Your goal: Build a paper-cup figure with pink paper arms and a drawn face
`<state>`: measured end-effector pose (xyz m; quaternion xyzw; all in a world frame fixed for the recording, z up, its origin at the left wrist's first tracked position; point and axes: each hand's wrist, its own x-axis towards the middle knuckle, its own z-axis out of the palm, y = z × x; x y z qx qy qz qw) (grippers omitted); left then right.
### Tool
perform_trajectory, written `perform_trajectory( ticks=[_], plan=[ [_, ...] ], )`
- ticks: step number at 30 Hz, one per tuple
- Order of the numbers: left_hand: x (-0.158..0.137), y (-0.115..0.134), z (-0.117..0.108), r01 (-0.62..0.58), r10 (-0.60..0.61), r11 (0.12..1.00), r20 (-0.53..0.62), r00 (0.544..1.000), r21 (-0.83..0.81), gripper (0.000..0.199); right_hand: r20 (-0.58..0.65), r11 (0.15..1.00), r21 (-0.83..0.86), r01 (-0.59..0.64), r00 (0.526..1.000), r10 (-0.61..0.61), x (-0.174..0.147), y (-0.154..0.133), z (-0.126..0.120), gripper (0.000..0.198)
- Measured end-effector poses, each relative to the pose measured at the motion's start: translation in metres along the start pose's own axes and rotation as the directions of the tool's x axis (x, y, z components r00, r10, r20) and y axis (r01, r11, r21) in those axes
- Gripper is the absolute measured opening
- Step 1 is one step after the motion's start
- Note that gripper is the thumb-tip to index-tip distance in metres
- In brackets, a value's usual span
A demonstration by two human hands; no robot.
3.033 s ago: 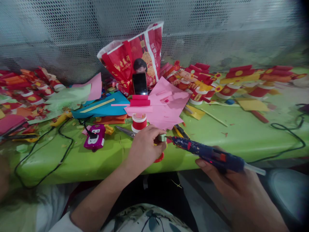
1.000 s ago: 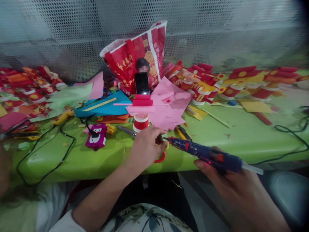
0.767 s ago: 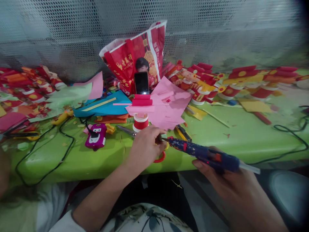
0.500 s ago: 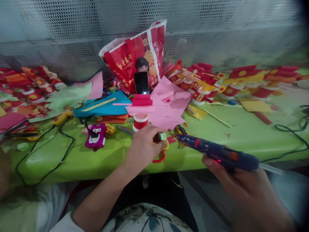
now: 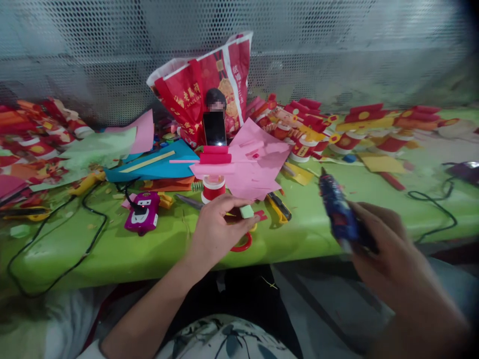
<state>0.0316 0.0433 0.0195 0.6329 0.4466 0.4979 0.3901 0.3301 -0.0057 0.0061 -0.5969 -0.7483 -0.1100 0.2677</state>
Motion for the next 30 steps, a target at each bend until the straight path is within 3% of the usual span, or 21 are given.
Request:
perform_trajectory(
  ticks=[5,13,19,21,23,25,27,30],
  plan=[
    [-0.004,-0.004,-0.001,0.185,-0.174,0.969,0.079,0.982,-0.166,0.036,0.181,0.969,-0.231,-0.088,0.975,0.132,0.009,0.025,0.031,0.056],
    [-0.008,0.004,-0.004,0.283,-0.246,0.867,0.141,0.959,-0.41,0.03,0.41,0.975,-0.213,-0.068,0.899,0.153,0.024,0.054,0.045,0.055],
    [-0.006,-0.006,-0.002,0.352,-0.271,0.752,0.226,0.936,-0.557,0.032,0.459,0.971,-0.237,-0.035,0.877,0.144,0.035,0.071,0.049,0.053],
    [-0.005,-0.013,0.0,0.373,-0.273,0.705,0.254,0.928,-0.604,0.033,0.423,0.966,-0.259,-0.021,0.896,0.133,0.037,0.066,0.046,0.05],
    [-0.005,-0.016,0.002,0.409,-0.29,0.656,0.288,0.913,-0.635,0.033,0.295,0.967,-0.251,-0.034,0.949,0.11,0.038,0.05,0.04,0.045],
    [-0.004,-0.015,0.004,0.438,-0.308,0.62,0.312,0.899,-0.65,0.034,0.101,0.991,-0.113,-0.074,0.991,0.086,0.037,0.022,0.032,0.038],
    [-0.005,-0.012,0.008,0.449,-0.32,0.61,0.315,0.893,-0.653,0.038,0.012,0.953,0.28,-0.113,0.993,0.114,0.035,-0.015,0.027,0.03],
    [-0.007,-0.009,0.015,0.45,-0.326,0.628,0.31,0.893,-0.635,0.049,0.198,0.693,0.687,-0.217,0.974,0.109,0.033,-0.066,0.03,0.028]
  ],
)
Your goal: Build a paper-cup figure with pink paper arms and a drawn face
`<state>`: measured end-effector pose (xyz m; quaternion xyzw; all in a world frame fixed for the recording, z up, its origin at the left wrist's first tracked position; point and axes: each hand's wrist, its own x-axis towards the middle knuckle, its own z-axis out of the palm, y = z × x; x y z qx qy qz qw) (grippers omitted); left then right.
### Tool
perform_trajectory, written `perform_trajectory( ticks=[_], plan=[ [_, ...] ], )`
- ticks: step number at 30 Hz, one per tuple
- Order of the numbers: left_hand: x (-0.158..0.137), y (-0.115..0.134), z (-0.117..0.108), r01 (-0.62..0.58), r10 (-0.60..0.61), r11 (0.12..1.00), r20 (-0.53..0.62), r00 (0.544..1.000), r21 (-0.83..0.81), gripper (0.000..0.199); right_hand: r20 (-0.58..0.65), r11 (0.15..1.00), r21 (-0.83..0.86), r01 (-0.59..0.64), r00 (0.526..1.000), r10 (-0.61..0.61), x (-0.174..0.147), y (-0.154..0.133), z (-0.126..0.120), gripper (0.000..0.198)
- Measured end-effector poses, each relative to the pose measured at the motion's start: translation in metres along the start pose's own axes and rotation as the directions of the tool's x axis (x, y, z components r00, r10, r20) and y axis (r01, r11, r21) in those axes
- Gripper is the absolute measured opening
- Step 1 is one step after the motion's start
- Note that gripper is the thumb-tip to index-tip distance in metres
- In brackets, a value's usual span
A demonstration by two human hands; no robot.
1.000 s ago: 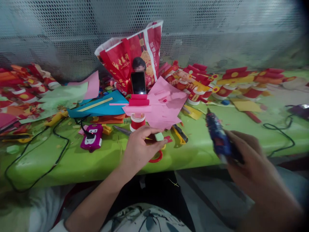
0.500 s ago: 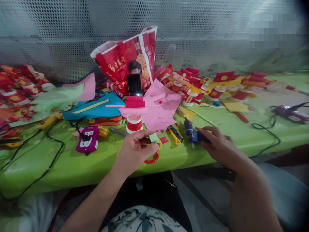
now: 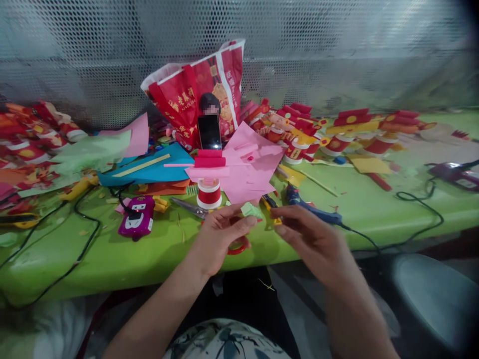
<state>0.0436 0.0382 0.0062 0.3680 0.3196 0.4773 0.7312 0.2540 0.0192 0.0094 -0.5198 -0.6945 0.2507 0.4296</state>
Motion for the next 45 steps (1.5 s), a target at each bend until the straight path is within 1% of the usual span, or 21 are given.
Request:
perform_trajectory(
  ticks=[1,3,7,10,13,15,18,19,20,21,22,23,24,25,26,28,30,31,33,39,45],
  plan=[
    [0.0,-0.002,0.002,0.003,-0.003,1.0,0.003,1.0,0.013,0.052,0.015,0.99,0.133,-0.049,0.999,0.047,-0.001,-0.006,0.012,0.032],
    [-0.001,-0.007,0.003,-0.009,0.009,1.0,0.005,1.0,0.023,0.054,0.028,0.925,0.351,-0.144,0.989,0.143,0.0,-0.012,0.031,0.039],
    [-0.002,-0.015,0.002,-0.086,0.086,0.996,-0.01,0.996,0.01,0.046,0.041,0.77,0.593,-0.234,0.964,0.261,0.004,-0.011,0.05,0.04],
    [-0.003,-0.014,0.003,-0.102,0.102,0.994,0.014,0.995,0.048,0.048,0.046,0.68,0.689,-0.252,0.951,0.306,0.007,-0.013,0.056,0.036],
    [-0.005,-0.011,0.007,-0.094,0.093,0.99,0.017,0.996,0.107,0.057,0.029,0.639,0.735,-0.226,0.952,0.304,0.008,-0.016,0.059,0.03],
    [-0.008,-0.011,0.008,-0.121,0.125,0.977,-0.017,0.992,0.177,0.06,-0.006,0.65,0.733,-0.2,0.954,0.301,0.009,-0.015,0.06,0.028],
    [-0.018,-0.013,0.004,-0.207,0.258,0.917,-0.111,0.96,0.341,0.063,-0.057,0.709,0.683,-0.178,0.954,0.294,0.01,-0.009,0.057,0.031],
    [-0.022,-0.014,-0.001,-0.238,0.323,0.883,-0.156,0.934,0.404,0.06,-0.071,0.732,0.659,-0.173,0.954,0.29,0.012,-0.006,0.055,0.032],
    [-0.025,-0.014,-0.008,-0.28,0.411,0.839,-0.207,0.888,0.467,0.055,-0.084,0.752,0.637,-0.168,0.955,0.284,0.014,-0.003,0.054,0.033],
    [-0.027,-0.013,-0.017,-0.325,0.513,0.78,-0.251,0.821,0.534,0.047,-0.093,0.77,0.617,-0.164,0.956,0.279,0.017,0.001,0.053,0.033],
    [-0.027,-0.011,-0.028,-0.387,0.647,0.696,-0.294,0.704,0.604,0.04,-0.1,0.782,0.602,-0.161,0.957,0.273,0.021,0.004,0.052,0.033],
    [-0.025,-0.008,-0.039,-0.454,0.773,0.59,-0.305,0.556,0.668,0.039,-0.101,0.793,0.589,-0.16,0.958,0.268,0.025,0.007,0.052,0.033],
    [-0.022,-0.004,-0.052,-0.467,0.842,0.505,-0.293,0.454,0.726,0.047,-0.096,0.801,0.577,-0.161,0.96,0.262,0.03,0.009,0.053,0.033],
    [-0.017,0.001,-0.065,-0.443,0.865,0.452,-0.259,0.429,0.774,0.062,-0.084,0.809,0.564,-0.166,0.963,0.256,0.036,0.01,0.054,0.034],
    [-0.011,0.006,-0.076,-0.407,0.859,0.419,-0.209,0.468,0.812,0.079,-0.068,0.818,0.549,-0.171,0.967,0.247,0.041,0.011,0.055,0.034],
    [0.001,0.016,-0.095,-0.363,0.78,0.416,-0.121,0.614,0.834,0.102,-0.033,0.844,0.507,-0.173,0.975,0.22,0.052,0.01,0.058,0.036],
    [0.012,0.024,-0.105,-0.348,0.691,0.472,-0.094,0.717,0.81,0.106,-0.006,0.876,0.457,-0.153,0.984,0.175,0.06,0.009,0.06,0.038],
    [0.016,0.027,-0.106,-0.344,0.649,0.508,-0.088,0.756,0.79,0.104,0.0,0.89,0.434,-0.14,0.988,0.155,0.063,0.009,0.06,0.039],
    [0.021,0.03,-0.104,-0.334,0.58,0.568,-0.078,0.811,0.752,0.102,0.002,0.91,0.396,-0.123,0.991,0.133,0.068,0.008,0.062,0.041],
    [0.029,0.033,-0.088,-0.287,0.454,0.72,-0.116,0.883,0.632,0.109,0.015,0.934,0.341,-0.101,0.995,0.103,0.076,0.011,0.073,0.041],
    [0.033,0.033,-0.088,-0.248,0.442,0.74,-0.174,0.88,0.625,0.116,0.06,0.914,0.38,-0.145,0.989,0.132,0.085,0.017,0.084,0.046]
  ],
)
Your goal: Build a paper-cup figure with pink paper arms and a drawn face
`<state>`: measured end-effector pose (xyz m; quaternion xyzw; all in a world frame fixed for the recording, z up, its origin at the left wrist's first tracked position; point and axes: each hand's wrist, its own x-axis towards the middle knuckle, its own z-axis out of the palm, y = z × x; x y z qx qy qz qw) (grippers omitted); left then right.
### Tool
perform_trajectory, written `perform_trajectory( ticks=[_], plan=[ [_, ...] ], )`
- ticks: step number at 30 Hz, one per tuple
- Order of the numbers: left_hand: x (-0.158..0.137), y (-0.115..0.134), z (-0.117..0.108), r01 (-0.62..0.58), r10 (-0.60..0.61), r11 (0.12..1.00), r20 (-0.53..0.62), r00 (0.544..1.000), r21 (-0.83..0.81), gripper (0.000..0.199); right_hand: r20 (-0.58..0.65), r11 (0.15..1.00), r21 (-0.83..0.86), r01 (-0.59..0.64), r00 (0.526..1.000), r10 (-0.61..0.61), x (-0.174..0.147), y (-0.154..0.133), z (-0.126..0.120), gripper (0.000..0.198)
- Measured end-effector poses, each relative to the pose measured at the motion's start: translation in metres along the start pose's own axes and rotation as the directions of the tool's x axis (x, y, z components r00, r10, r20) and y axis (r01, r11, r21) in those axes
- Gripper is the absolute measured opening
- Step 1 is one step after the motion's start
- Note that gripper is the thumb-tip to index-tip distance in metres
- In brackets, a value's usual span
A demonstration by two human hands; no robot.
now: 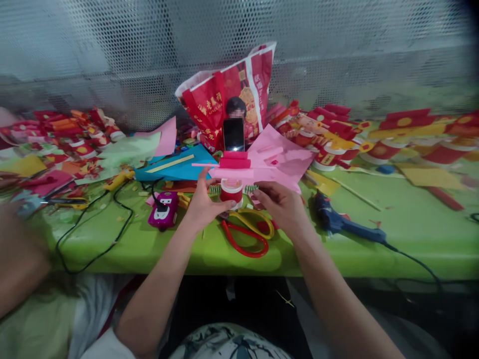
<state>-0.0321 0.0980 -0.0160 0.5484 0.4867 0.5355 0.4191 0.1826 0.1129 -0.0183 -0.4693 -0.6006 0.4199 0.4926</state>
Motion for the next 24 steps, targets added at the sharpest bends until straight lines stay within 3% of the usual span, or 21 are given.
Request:
perform_trajectory(
  ticks=[24],
  plan=[
    [0.0043,-0.0086,0.0011,0.039,-0.039,0.998,-0.008,0.999,-0.059,0.121,0.016,0.999,0.039,-0.033,0.999,0.032,0.0065,0.0055,0.0049,0.048]
  ],
)
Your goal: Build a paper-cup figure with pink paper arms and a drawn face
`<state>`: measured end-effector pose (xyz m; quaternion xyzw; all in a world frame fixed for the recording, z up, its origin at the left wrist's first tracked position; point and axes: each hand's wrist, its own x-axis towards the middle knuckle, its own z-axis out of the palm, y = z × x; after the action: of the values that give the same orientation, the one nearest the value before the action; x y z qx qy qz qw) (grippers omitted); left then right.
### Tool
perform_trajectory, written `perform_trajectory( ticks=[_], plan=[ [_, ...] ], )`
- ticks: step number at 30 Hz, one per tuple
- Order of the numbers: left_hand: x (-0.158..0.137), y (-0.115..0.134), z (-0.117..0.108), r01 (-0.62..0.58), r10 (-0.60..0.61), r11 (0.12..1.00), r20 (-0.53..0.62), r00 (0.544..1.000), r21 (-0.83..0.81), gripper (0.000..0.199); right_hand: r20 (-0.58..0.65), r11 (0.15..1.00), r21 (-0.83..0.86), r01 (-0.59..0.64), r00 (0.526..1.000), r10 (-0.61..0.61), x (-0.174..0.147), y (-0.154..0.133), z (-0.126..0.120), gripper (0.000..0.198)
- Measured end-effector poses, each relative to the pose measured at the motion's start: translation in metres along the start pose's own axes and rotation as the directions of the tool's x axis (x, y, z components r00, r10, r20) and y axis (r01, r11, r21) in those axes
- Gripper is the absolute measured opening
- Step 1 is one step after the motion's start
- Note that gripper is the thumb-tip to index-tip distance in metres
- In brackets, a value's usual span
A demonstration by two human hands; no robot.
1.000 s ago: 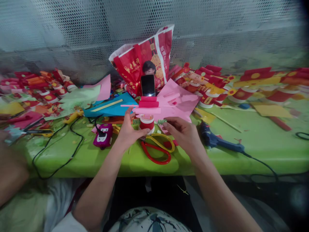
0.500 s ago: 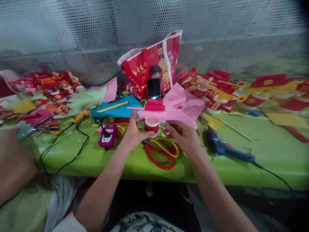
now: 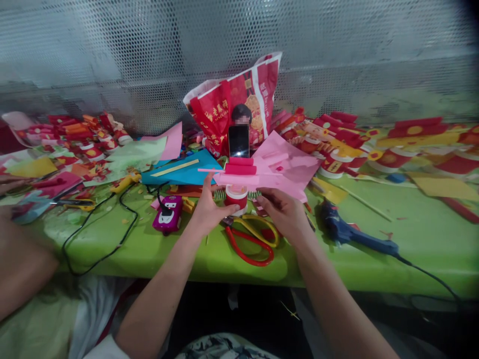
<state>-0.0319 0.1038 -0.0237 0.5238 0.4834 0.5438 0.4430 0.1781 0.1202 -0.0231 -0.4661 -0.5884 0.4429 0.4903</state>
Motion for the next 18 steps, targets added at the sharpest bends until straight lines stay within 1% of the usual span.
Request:
perform_trajectory(
  ticks=[6,9,18],
  plan=[
    [0.0003,-0.001,-0.0004,-0.007,0.007,1.0,0.001,1.0,0.025,0.119,-0.012,1.0,0.004,-0.007,1.0,0.007,0.0008,0.003,-0.0007,0.05],
    [0.0,-0.0001,0.0,-0.006,0.006,1.0,-0.002,1.0,0.024,0.119,0.001,1.0,0.017,-0.013,1.0,0.013,0.0015,0.0031,-0.0004,0.05],
    [-0.0003,0.0017,0.0012,0.001,-0.001,1.0,-0.006,1.0,0.026,0.121,0.009,1.0,0.026,0.006,1.0,-0.006,0.0023,0.0021,0.0021,0.048]
  ],
)
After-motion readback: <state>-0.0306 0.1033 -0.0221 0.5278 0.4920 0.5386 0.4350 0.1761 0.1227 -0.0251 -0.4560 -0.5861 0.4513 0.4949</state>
